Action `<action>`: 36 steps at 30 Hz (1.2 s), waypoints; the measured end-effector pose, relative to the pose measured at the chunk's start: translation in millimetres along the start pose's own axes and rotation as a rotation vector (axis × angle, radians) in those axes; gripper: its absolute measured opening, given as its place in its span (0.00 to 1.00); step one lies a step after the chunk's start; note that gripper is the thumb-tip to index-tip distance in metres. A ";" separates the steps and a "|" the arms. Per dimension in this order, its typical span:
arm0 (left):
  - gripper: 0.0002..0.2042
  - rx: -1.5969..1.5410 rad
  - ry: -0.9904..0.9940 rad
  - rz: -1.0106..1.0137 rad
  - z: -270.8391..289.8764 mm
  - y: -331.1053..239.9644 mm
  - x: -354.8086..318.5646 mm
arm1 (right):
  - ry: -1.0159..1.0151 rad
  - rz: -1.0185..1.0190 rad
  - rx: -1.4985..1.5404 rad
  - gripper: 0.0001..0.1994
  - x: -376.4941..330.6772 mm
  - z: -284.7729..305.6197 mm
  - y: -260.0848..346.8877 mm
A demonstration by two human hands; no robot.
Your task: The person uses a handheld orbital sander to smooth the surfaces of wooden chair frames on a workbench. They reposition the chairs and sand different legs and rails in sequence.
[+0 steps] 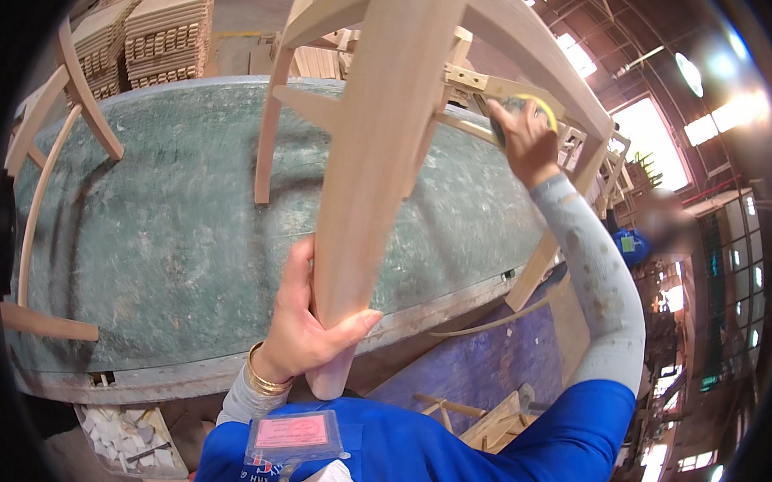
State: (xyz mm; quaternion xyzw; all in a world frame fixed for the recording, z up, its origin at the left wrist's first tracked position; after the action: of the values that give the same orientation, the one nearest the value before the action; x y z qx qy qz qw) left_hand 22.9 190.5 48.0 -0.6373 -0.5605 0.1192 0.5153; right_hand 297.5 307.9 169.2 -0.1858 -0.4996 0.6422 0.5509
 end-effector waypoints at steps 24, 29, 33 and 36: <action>0.42 -0.030 0.053 -0.110 -0.3 -2.3 15.7 | 0.241 0.141 -0.250 0.15 99.2 -105.6 7.7; 0.42 -0.018 0.051 -0.117 -0.5 -0.6 15.6 | 0.275 0.139 -0.283 0.15 107.7 -100.5 6.4; 0.44 -0.045 0.018 -0.086 -0.2 4.7 15.3 | 0.152 0.169 -0.261 0.15 101.5 -90.4 -8.4; 0.44 -0.064 0.032 -0.073 0.0 5.9 14.5 | 0.184 0.129 -0.258 0.14 99.8 -104.5 -15.5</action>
State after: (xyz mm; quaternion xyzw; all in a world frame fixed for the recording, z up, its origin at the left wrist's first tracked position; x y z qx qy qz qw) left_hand 31.4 203.5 49.5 -0.6344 -0.5786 0.0722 0.5075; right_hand 355.7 441.0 168.3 -0.3444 -0.5124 0.5872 0.5235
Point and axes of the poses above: each hand's wrist, its own x-axis towards the middle knuckle, its own z-axis out of the back of the hand, y = z × x, the point moved 9 cm from there along x, towards the middle knuckle, and after that the axes turned 7 degrees about -x, right-handed, at the moved point
